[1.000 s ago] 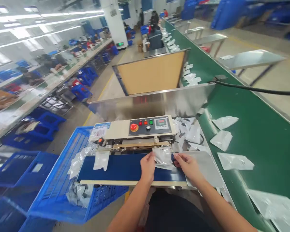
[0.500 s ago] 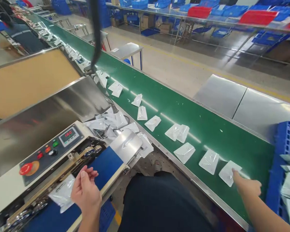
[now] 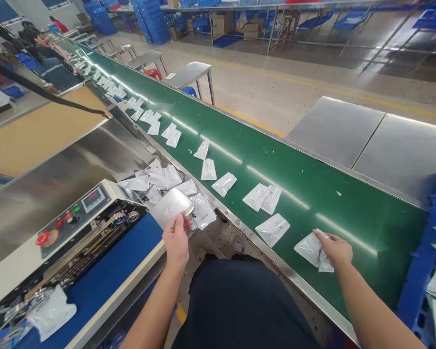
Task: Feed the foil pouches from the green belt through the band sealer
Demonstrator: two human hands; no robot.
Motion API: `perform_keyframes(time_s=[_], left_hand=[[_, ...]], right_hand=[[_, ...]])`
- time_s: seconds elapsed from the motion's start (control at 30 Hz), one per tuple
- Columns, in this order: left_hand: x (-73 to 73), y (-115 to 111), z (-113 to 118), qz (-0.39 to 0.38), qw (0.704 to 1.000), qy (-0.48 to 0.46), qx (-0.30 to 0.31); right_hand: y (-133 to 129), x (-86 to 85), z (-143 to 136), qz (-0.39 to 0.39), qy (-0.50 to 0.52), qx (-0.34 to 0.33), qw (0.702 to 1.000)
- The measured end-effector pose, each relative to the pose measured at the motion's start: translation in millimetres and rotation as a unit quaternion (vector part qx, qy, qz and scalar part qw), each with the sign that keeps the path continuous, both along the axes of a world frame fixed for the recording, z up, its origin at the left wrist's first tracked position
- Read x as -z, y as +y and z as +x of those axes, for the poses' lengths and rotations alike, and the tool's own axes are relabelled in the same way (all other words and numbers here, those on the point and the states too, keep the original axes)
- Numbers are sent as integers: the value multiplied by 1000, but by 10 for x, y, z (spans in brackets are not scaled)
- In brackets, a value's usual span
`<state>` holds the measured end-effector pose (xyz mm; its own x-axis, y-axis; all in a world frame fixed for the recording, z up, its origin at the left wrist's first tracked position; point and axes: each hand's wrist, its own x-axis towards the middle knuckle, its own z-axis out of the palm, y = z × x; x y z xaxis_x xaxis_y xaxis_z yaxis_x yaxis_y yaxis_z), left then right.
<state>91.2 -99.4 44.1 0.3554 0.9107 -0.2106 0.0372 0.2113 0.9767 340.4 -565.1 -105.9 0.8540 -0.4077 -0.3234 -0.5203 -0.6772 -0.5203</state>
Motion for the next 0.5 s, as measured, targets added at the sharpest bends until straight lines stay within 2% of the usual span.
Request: perform_keyframes(time_s=[0.2, 0.33, 0.43, 0.5], left_hand=[[134, -149, -232, 7, 1000, 27, -10], [227, -170, -427, -1, 999, 35, -31], [267, -157, -574, -6, 999, 37, -36], [269, -131, -687, -1, 998, 42, -41]], right_hand=[[334, -1, -246, 77, -43, -1, 996], [733, 122, -430, 103, 23, -30, 994], [971, 195, -367, 91, 47, -49, 994], [1036, 167, -186, 72, 30, -73, 994]])
